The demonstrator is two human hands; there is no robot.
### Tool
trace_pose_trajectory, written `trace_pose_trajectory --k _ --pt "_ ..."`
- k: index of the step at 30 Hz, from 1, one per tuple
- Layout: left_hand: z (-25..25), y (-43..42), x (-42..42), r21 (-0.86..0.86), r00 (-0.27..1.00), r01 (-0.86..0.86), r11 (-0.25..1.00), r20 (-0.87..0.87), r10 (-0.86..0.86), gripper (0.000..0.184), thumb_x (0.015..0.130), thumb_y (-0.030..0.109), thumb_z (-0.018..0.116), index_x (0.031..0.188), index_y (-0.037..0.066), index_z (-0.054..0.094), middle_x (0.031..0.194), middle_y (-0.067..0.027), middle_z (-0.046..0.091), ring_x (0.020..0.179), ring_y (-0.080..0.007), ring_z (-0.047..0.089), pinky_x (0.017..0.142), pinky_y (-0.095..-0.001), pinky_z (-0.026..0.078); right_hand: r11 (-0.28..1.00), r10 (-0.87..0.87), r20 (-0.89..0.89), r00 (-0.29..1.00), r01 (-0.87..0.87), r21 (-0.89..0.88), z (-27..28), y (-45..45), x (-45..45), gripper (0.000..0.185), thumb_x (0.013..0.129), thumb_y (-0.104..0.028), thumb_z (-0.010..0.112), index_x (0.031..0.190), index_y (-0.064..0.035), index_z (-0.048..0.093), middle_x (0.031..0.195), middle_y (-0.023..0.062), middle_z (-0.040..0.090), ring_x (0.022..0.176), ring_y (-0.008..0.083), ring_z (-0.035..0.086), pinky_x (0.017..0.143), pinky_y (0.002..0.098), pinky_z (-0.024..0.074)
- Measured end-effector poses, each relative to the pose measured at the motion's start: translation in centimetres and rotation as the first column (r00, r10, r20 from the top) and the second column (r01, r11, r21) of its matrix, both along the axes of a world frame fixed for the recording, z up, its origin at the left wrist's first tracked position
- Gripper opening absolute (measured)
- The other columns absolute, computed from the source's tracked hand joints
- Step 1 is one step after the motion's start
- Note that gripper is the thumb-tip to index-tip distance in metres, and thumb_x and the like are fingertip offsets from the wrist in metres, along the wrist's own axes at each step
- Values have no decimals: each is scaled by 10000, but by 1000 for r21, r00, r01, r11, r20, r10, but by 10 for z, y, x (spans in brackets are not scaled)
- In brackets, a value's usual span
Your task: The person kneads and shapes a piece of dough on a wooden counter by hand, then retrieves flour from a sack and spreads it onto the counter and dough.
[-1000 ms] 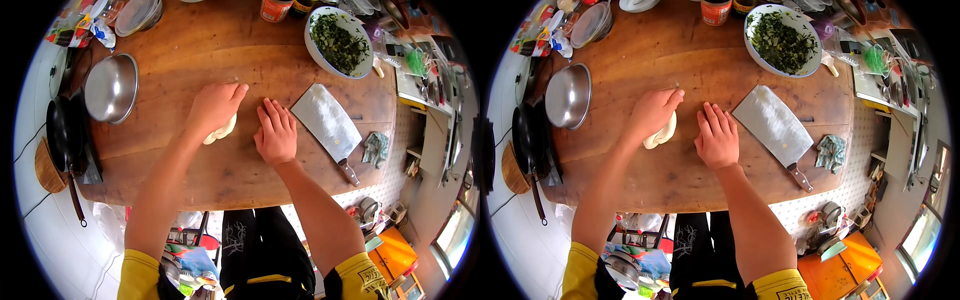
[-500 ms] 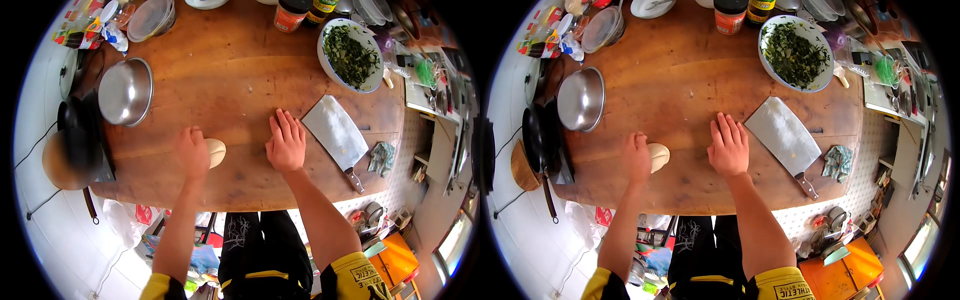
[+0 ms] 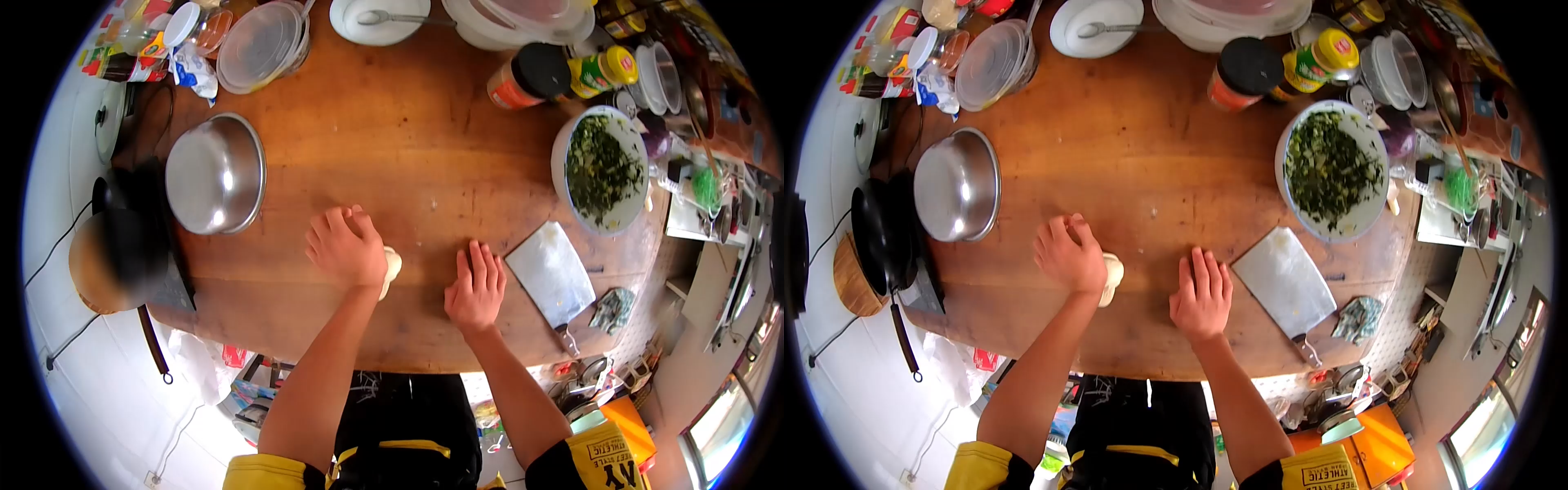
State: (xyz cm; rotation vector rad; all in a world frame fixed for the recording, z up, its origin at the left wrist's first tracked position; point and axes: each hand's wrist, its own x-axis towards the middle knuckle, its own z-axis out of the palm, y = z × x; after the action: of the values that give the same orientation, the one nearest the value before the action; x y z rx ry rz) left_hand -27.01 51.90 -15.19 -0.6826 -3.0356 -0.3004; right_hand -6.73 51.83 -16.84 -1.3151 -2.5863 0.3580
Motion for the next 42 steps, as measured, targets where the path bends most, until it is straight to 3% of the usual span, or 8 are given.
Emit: trace_pose_trajectory --k 12,17,21,23,28,36,39,42 --pt "-4 8 -26 166 947 289 943 96 -307 314 968 312 506 789 69 592 865 -82 603 859 -286 560 767 -416 438 999 33 -40 999 -33 6 0 1 7 486 775 -142 560 1254 -65 581 1417 119 498 1302 299 467 1089 476 348" --pt "61 -38 -30 39 713 208 977 678 -179 401 993 369 478 858 45 670 856 -118 657 782 -298 607 697 -386 461 999 44 -67 997 -43 15 3 3 6 454 794 -119 560 1243 -55 583 1396 117 511 1305 302 463 1094 484 348" --pt "34 -85 -14 132 679 157 979 705 -205 413 993 364 469 844 37 672 808 -125 647 739 -271 597 681 -355 450 999 44 -74 996 -43 21 1 2 6 451 795 -100 564 1243 -46 579 1401 120 504 1303 305 463 1087 485 360" --pt "10 -94 2 509 685 -378 774 716 -136 435 1000 349 438 836 9 654 810 -129 647 756 -232 594 682 -361 446 999 26 -75 997 -24 25 1 3 5 452 790 -96 569 1239 -45 581 1404 120 501 1302 304 464 1081 487 368" --pt "28 -61 19 493 784 -413 766 620 23 409 982 319 435 846 -10 634 810 -77 603 753 -194 550 719 -328 451 999 35 -71 997 -34 17 -2 2 6 468 780 -110 579 1244 -49 579 1416 115 494 1309 298 460 1078 483 371" --pt "17 -30 26 312 895 -325 893 406 184 337 989 300 416 924 19 589 897 -136 602 880 -333 570 781 -448 437 999 28 -13 1000 -28 -18 -1 0 6 504 754 -142 593 1251 -60 581 1433 115 482 1311 298 458 1082 482 364" --pt "4 -25 27 313 992 -118 942 84 97 272 985 279 441 974 42 572 966 -122 590 926 -346 536 818 -464 415 1000 23 -13 1000 -23 -21 0 1 4 508 754 -153 586 1254 -65 581 1436 119 481 1311 297 457 1085 484 359" --pt "0 -17 30 176 999 9 984 46 -18 240 983 244 464 1020 28 563 1004 -151 569 970 -370 516 838 -486 407 999 23 12 1000 -22 -28 -2 -1 4 512 752 -167 583 1255 -70 583 1435 121 482 1311 295 456 1086 487 355"
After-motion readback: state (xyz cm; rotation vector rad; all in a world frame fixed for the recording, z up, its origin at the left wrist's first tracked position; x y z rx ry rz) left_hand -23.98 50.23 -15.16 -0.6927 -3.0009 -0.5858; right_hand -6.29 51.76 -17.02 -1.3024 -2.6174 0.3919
